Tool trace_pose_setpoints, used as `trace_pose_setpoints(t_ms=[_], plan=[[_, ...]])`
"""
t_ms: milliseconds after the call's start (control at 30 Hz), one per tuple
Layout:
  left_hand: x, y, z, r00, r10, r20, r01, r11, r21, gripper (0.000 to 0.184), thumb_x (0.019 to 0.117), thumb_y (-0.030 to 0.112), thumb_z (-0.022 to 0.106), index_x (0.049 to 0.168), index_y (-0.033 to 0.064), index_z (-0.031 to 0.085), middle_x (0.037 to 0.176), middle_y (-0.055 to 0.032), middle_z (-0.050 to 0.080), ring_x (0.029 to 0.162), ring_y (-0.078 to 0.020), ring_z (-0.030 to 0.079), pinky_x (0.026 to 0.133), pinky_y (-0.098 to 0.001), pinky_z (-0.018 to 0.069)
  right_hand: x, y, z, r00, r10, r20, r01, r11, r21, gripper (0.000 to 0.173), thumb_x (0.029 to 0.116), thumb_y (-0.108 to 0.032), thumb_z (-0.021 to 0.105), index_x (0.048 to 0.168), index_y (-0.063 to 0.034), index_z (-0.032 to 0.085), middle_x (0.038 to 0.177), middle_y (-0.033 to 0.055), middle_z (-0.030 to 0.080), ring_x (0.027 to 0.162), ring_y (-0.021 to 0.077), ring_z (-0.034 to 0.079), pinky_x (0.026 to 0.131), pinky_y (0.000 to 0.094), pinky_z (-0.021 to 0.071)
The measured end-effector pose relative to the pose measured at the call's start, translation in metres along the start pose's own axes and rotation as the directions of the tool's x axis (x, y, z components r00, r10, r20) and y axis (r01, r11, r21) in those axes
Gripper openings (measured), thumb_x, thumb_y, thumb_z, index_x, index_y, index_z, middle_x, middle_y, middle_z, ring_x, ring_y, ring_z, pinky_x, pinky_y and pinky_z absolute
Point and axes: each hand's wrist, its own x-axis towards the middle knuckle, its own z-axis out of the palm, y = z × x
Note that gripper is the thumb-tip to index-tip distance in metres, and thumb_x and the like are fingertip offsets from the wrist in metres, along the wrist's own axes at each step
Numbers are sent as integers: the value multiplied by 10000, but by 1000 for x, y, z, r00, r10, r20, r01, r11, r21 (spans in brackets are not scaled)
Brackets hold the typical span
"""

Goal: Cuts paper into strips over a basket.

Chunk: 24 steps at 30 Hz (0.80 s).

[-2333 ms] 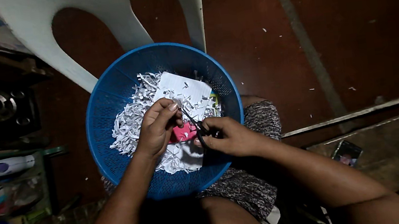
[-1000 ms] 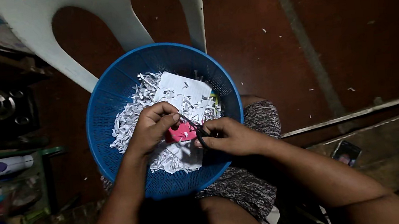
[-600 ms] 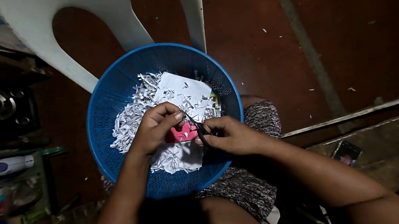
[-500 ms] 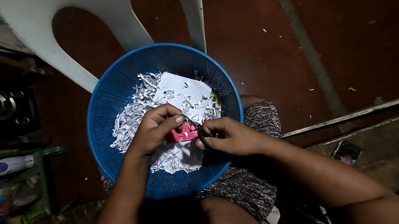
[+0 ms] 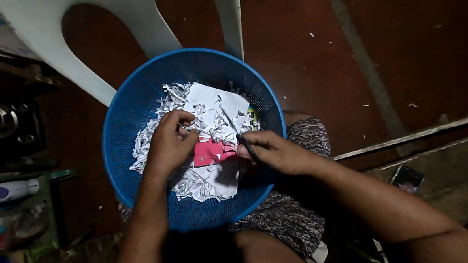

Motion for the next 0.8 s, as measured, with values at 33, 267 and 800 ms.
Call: trace_pose_setpoints(t_ms=[33,267,800], plan=[[1,-2,2,1000,2,3,-2,998,59,255,937,226,695,1182,166,661,1109,-38,652,823,-171,642,666,-399,565,0,1,-1,1000,-2,-10,3,999,47,412,1090,-395,459,955,-50,639,825,50,633,745,130,635,677,308,568],[2,0,36,984,106,141,-138,962,237,241,931,323,723,1103,153,719,1075,-53,675,983,-227,671,844,-504,586,0,5,-2,991,39,-130,12,929,370,616,1025,-663,395,1041,-85,606,848,72,640,712,189,669,649,351,612],[43,30,98,946,57,320,-239,788,567,448,873,317,729,1252,98,635,1188,-170,636,1100,-416,613,800,-596,526,-4,11,0,967,-151,-207,213,922,323,601,1047,-637,358,1033,-79,581,854,93,614,688,208,644,602,372,600]])
